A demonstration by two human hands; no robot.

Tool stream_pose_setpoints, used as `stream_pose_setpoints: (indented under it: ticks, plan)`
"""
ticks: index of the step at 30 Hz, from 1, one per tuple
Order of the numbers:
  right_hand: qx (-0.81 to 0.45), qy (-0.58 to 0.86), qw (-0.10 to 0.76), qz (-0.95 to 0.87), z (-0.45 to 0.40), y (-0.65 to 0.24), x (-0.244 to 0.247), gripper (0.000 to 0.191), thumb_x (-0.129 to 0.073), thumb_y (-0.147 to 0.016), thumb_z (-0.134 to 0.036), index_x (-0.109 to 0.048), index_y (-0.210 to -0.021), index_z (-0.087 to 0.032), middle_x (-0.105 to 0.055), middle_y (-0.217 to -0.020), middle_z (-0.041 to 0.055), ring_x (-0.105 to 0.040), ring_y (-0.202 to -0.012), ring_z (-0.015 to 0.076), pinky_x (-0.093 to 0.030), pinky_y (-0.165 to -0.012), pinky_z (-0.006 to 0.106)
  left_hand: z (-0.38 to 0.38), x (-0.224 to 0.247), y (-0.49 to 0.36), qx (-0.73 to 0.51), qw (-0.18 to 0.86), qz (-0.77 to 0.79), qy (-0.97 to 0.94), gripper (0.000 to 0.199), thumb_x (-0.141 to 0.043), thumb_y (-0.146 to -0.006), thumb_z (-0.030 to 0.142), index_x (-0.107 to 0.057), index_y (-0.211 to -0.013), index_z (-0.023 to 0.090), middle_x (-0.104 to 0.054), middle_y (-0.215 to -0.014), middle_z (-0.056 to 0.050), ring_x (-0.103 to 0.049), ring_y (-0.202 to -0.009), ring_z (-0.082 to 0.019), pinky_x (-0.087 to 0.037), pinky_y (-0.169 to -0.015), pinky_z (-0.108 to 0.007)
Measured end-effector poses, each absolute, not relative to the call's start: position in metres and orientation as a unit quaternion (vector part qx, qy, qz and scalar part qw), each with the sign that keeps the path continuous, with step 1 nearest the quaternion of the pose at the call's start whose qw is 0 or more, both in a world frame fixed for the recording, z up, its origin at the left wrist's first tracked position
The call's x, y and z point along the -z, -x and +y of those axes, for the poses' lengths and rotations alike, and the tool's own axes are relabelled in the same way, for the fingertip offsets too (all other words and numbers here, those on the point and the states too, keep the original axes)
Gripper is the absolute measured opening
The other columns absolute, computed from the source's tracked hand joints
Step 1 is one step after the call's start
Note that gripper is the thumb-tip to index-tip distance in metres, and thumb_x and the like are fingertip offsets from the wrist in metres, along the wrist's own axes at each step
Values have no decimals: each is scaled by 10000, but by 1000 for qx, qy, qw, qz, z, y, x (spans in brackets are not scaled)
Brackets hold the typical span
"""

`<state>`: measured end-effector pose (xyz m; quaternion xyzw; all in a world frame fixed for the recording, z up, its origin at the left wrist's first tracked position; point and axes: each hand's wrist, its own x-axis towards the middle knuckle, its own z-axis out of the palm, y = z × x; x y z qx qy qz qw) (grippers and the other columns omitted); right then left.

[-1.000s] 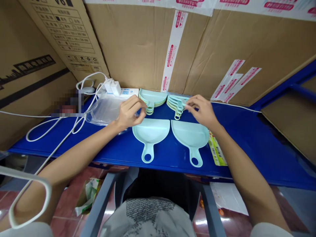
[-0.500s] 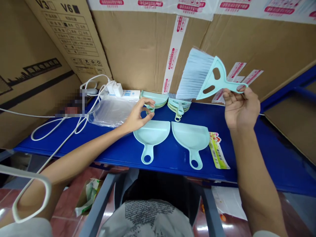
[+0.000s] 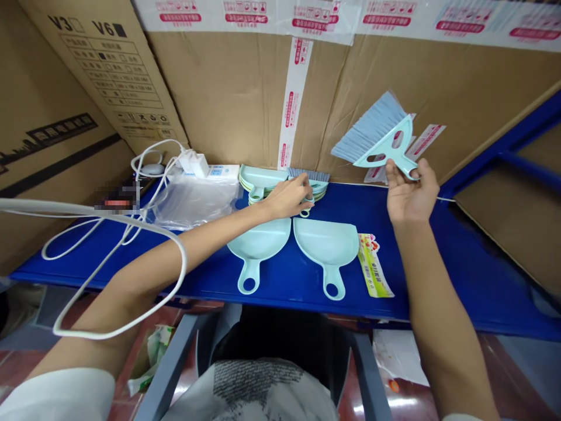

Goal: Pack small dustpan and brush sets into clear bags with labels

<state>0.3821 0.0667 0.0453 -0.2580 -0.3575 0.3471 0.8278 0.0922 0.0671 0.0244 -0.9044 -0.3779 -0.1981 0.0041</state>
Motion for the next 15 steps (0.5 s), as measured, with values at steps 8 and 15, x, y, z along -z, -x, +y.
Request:
stream_pose_setpoints:
  ticks: [8, 15]
  plan:
    - [-326, 272, 806, -414, 67, -385, -42, 426, -828, -821, -462, -460, -716, -275, -476, -714, -45, -788, -991, 250, -675, -949, 441, 96, -25, -91, 347, -92, -331, 873, 78, -827, -907, 252, -849, -893, 179, -720, -998, -84, -699, -850, -211, -582, -842, -371]
    - [-301, 273, 827, -388, 71, -390, -40, 446, -845, -826, -505, -483, -738, -260, -577, -761, -37, -792, -895, 214, -693, -827, 385, 121, -74, -60, 551, -134, -365, 739, 211, -709, -1023, 318, -679, -870, 175, -714, -786, -28, -701, -694, -162, -585, -770, -324]
